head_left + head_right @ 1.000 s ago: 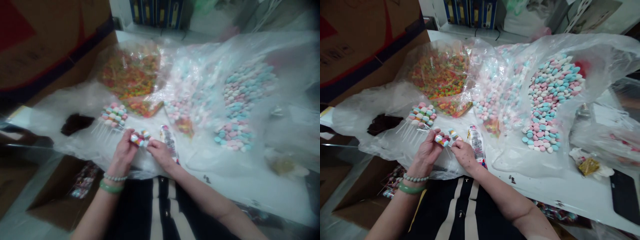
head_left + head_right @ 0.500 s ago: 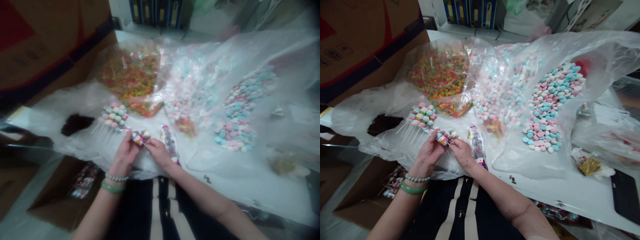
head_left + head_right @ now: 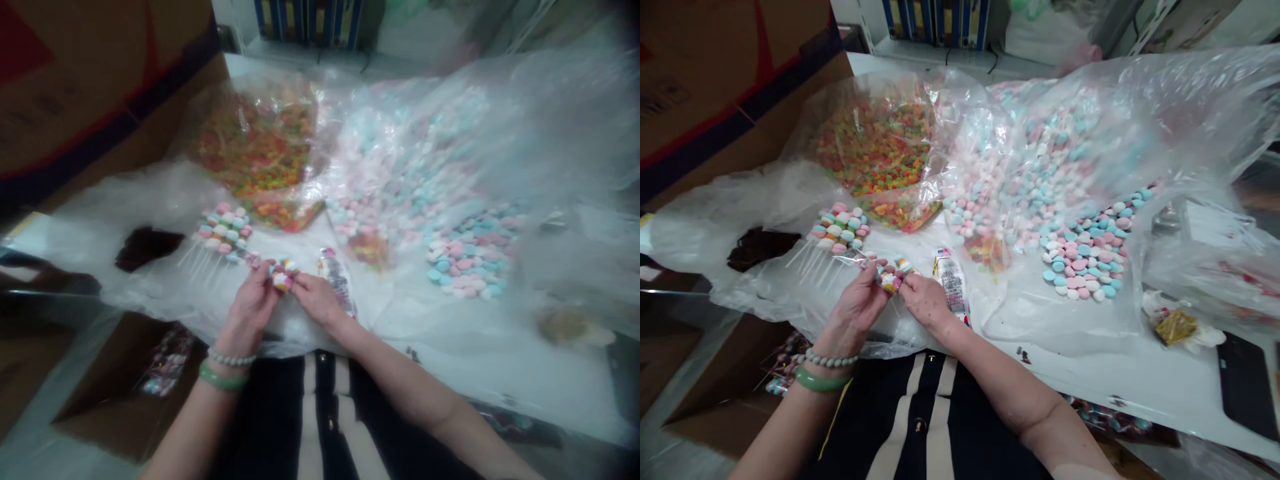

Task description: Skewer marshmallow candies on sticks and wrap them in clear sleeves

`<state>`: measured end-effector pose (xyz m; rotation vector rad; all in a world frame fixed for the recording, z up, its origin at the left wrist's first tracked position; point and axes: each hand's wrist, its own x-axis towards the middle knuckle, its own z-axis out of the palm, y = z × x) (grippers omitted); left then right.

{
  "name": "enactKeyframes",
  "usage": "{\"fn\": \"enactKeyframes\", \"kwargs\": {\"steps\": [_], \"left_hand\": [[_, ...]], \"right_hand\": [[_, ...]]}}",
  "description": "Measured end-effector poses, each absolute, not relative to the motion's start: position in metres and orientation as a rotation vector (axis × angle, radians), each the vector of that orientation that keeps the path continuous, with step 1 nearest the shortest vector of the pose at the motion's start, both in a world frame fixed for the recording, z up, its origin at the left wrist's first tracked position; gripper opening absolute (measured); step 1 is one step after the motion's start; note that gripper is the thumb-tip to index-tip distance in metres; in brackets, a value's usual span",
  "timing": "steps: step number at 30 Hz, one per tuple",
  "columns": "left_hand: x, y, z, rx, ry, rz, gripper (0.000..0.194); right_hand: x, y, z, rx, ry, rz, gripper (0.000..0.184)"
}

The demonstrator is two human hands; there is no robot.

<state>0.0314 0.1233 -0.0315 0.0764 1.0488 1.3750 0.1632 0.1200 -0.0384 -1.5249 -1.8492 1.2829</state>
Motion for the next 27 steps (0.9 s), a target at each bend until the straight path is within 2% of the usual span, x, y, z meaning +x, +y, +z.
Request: {"fn": "enactKeyframes", "kwargs": {"steps": [3, 8, 9, 11, 13, 16, 19, 24, 27], "left_hand": [[0.037, 0.124, -0.027, 0.129, 1.063, 1.375, 0.011], [0.027, 0.129, -0.021, 0.056, 1.137, 1.403, 0.008], [0.025, 0.129, -0.021, 0.071, 1.137, 1.401, 0.006], [0.024, 0.126, -0.023, 0.141, 1.111, 1.363, 0.003], [0.026, 0.123, -0.026, 0.228, 1.095, 1.316, 0.012], [0.026, 0.116, -0.034, 0.284, 1.138, 1.231, 0.025], [0.024, 0.11, -0.043, 0.235, 1.142, 1.127, 0.024], [0.025, 0.097, -0.048, 0.233, 1.063, 1.009, 0.025], [0.026, 0.092, -0.043, 0.245, 1.015, 1.001, 0.013]], "right_hand": [[0.164, 0.119, -0.035, -1.565, -1.882, 1.19, 0.025], [0.171, 0.115, -0.032, -1.445, -1.748, 1.34, 0.014], [0.172, 0.114, -0.033, -1.447, -1.707, 1.348, 0.016], [0.17, 0.113, -0.036, -1.449, -1.664, 1.307, 0.031], [0.167, 0.111, -0.04, -1.414, -1.707, 1.186, 0.044], [0.161, 0.106, -0.048, -1.343, -1.857, 0.926, 0.049], [0.158, 0.101, -0.052, -1.334, -1.985, 0.796, 0.051], [0.159, 0.1, -0.053, -1.318, -2.074, 0.775, 0.035], [0.164, 0.1, -0.056, -1.253, -2.162, 0.639, 0.029]]}}
